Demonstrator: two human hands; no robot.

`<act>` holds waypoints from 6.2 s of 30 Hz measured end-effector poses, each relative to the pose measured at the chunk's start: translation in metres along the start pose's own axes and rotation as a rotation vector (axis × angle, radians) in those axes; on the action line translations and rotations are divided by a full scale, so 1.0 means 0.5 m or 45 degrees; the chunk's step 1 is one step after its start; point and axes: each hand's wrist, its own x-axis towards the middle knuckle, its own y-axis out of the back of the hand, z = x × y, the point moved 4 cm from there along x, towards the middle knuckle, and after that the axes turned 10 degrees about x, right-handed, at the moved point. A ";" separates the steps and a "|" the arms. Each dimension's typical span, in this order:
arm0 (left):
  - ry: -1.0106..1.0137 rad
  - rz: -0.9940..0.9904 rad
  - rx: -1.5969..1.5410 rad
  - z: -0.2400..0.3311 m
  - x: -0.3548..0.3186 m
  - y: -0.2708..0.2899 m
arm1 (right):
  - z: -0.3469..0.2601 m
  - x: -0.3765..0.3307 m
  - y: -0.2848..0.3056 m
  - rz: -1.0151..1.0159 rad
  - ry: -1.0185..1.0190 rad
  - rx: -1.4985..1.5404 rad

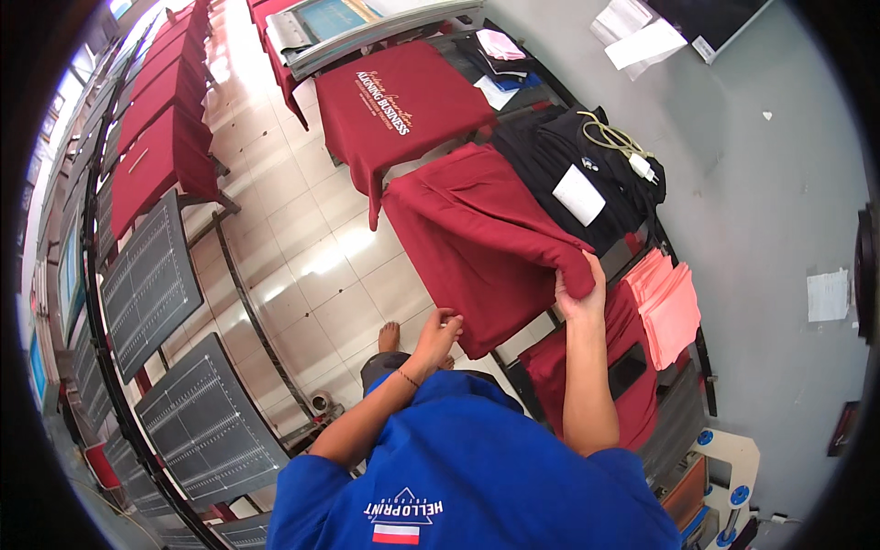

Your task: The person is aligning red t-shirts onto a series of printing boards by hand, smoothing the fabric, and lowering a screen printing frame onto a shirt.

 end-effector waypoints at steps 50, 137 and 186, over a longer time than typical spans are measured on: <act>-0.459 0.116 -0.520 0.417 -0.229 0.355 | -0.018 -0.110 -0.404 -0.401 0.264 -0.290; -0.344 2.290 -1.984 -0.540 -0.914 0.448 | 1.194 -0.450 -0.034 -0.959 -1.272 -1.579; 0.445 2.992 -0.299 -0.567 -1.089 0.929 | 1.135 -0.466 0.084 -0.965 -1.590 -2.134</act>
